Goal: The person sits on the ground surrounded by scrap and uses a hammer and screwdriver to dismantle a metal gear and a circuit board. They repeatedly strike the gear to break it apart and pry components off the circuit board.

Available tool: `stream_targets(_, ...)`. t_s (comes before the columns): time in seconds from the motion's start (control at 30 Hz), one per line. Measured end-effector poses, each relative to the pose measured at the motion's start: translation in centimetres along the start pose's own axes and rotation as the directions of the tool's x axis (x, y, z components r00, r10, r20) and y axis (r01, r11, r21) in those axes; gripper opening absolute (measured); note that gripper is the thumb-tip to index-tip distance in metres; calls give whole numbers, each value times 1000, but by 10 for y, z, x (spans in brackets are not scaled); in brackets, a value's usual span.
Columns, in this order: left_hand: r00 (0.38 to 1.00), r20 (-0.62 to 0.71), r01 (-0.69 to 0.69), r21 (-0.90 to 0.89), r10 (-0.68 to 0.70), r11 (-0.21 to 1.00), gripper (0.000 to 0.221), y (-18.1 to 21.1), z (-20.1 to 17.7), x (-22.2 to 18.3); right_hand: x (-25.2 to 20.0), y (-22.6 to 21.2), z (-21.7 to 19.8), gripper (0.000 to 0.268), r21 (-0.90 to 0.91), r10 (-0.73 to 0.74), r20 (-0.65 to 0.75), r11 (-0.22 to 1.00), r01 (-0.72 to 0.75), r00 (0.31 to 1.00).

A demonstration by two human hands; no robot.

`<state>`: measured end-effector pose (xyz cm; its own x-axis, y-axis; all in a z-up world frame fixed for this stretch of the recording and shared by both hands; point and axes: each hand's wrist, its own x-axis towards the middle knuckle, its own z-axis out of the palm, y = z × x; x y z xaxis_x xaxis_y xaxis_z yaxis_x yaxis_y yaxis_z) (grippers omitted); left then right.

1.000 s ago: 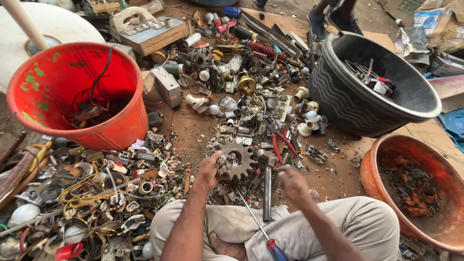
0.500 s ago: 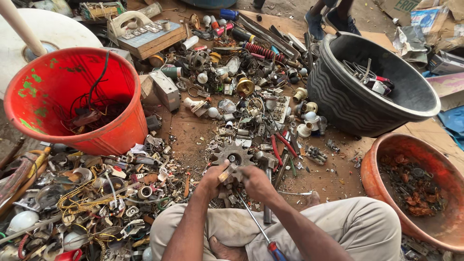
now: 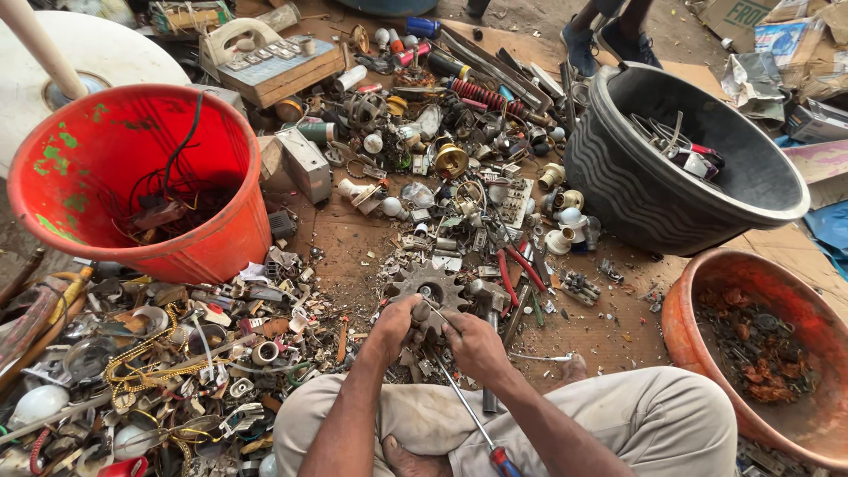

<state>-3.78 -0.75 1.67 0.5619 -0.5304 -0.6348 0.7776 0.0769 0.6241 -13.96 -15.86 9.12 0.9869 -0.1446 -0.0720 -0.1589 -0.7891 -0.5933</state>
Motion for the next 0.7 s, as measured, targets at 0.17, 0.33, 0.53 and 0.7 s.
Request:
stream_targets(0.17, 988, 48, -155, 271, 148, 950, 49, -13, -8, 9, 1, -17, -13, 36, -170, 140, 131, 979, -117, 981)
stream_targets(0.33, 930, 36, -277, 720, 365, 636, 60, -25, -4, 23, 17, -16, -24, 37, -283, 246, 268, 944, -168, 931)
stream_targets(0.53, 837, -40, -311, 786, 546, 534, 64, -22, 6, 16, 18, 2, 16, 32, 125, 289, 189, 941, -315, 939)
stream_targets(0.7, 769, -87, -336, 787, 633, 517, 59, -25, 13, 12, 7, 15, 64, 33, 724, 509, 240, 474, -502, 827)
